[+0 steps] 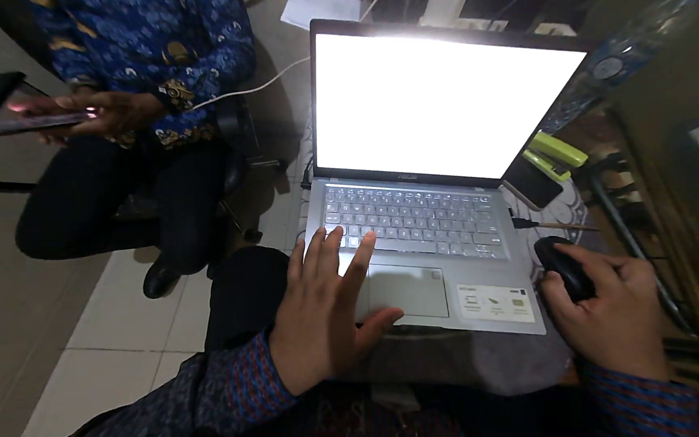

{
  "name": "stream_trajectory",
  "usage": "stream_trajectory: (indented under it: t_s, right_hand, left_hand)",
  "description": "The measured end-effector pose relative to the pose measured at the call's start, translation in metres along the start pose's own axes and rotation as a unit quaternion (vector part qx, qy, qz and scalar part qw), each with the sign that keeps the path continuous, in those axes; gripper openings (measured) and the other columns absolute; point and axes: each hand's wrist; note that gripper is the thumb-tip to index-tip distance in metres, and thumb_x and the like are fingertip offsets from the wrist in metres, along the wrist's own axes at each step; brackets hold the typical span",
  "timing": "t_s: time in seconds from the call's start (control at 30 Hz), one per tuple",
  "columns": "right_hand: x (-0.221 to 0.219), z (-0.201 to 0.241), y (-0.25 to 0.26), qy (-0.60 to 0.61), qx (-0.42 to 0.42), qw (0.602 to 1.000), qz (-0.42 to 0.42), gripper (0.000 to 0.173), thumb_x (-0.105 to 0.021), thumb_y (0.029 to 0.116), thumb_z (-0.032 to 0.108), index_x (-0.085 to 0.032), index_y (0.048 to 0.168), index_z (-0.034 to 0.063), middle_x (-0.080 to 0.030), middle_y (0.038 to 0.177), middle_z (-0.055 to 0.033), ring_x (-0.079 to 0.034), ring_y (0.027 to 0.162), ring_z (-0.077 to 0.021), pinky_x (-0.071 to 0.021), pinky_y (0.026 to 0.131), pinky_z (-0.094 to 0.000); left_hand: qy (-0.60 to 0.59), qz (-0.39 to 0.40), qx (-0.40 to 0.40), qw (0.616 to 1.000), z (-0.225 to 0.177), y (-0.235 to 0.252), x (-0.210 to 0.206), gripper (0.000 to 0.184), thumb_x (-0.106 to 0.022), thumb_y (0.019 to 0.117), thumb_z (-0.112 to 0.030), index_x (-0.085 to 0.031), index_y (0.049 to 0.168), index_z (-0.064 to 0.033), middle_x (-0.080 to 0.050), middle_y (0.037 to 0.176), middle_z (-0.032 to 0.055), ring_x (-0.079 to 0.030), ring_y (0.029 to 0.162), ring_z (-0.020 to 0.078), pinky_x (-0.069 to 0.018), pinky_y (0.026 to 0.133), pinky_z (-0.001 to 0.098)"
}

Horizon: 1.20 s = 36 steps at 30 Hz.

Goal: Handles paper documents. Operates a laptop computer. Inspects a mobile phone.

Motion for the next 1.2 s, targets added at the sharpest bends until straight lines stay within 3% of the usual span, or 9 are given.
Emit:
stream_trajectory:
  t_s: [0.17, 0.33, 0.67, 1.2]
  right_hand:
    - [0.0021, 0.0027, 0.0003, -0.006, -0.006, 1.0, 0.002, 0.058, -0.057, 0.0893, 0.043, -0.064, 0.136, 0.0087, -0.059, 0.119, -0.0313, -0.06, 0.102, -0.0456, -0.0494, 0.083, -0.0596]
    - [0.0033, 0.0043, -0.0001, -0.008, -0.015, 1.0, 0.007, 0.059, -0.057, 0.0882, 0.043, -0.062, 0.129, 0.0006, -0.058, 0.121, -0.0329, -0.06, 0.107, -0.0477, -0.0494, 0.087, -0.0613]
    - [0.0012, 0.002, 0.0, 0.003, -0.004, 1.0, 0.002, 0.052, -0.057, 0.0902, 0.042, -0.067, 0.131, 0.0121, -0.059, 0.118, -0.0292, -0.06, 0.102, -0.0416, -0.0493, 0.083, -0.0567]
    - [0.0, 0.0013, 0.0, 0.007, 0.0, 1.0, -0.003, 0.049, -0.056, 0.0917, 0.042, -0.07, 0.128, 0.0124, -0.06, 0.117, -0.0288, -0.059, 0.103, -0.0423, -0.0489, 0.084, -0.0556]
  left_hand:
    - [-0.001, -0.003, -0.002, 1.0, -0.0001, 0.0002, 0.0001, 0.093, -0.042, 0.0868, -0.085, -0.042, 0.157, -0.0241, -0.05, 0.15, 0.0238, -0.045, 0.141, 0.0462, -0.0331, 0.112, 0.0714]
    - [0.002, -0.003, -0.002, 1.0, -0.0002, 0.0, -0.0002, 0.094, -0.04, 0.0867, -0.086, -0.04, 0.158, -0.0253, -0.049, 0.151, 0.0232, -0.044, 0.141, 0.046, -0.0332, 0.112, 0.0711]
    - [0.003, -0.001, -0.001, 1.0, -0.0004, 0.0002, 0.0, 0.094, -0.04, 0.0866, -0.086, -0.041, 0.158, -0.0241, -0.049, 0.15, 0.0238, -0.045, 0.14, 0.0463, -0.0332, 0.112, 0.0713]
    - [0.001, -0.007, -0.003, 1.0, 0.0, -0.0005, -0.0006, 0.094, -0.041, 0.087, -0.085, -0.041, 0.157, -0.0236, -0.05, 0.15, 0.0246, -0.045, 0.14, 0.0467, -0.0339, 0.112, 0.0711]
Point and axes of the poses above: each hand's wrist, its own y-axis towards the middle knuckle, its own x-axis out of the back of the hand, z = x × y
